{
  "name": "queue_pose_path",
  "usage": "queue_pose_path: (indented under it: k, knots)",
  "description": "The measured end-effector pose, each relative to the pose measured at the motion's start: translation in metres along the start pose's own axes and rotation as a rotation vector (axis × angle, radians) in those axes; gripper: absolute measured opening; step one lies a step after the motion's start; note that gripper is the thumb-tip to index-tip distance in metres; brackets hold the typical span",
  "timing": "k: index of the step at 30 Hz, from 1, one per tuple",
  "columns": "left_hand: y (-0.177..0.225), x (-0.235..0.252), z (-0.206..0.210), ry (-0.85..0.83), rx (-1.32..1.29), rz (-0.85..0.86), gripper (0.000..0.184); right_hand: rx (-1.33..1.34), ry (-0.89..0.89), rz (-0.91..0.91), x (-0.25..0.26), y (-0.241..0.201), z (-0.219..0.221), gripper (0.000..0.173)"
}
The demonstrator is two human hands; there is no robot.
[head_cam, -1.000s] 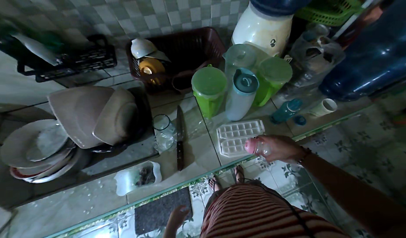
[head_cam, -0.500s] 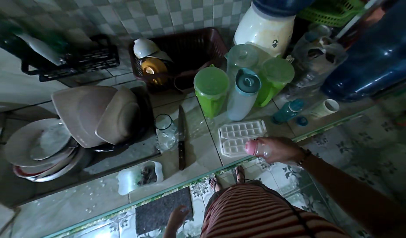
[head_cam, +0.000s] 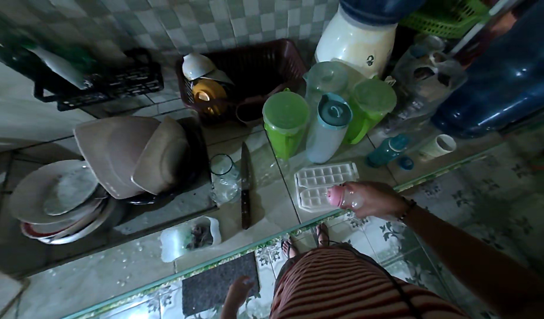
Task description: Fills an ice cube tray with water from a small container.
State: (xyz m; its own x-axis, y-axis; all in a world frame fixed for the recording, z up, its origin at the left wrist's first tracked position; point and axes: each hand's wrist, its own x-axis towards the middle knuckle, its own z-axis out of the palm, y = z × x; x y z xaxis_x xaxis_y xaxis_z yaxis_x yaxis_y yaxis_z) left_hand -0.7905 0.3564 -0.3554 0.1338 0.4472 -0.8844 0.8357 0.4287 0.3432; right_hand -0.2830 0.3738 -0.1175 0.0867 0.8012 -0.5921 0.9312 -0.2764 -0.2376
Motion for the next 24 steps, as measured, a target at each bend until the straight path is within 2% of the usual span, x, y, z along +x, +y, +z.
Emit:
queue_pose_path:
  k: [24]
  knots:
    - [-0.004,-0.001,0.001,-0.002,-0.034,-0.021,0.049,-0.038,-0.029,0.002,0.01,-0.02,-0.005,0.091]
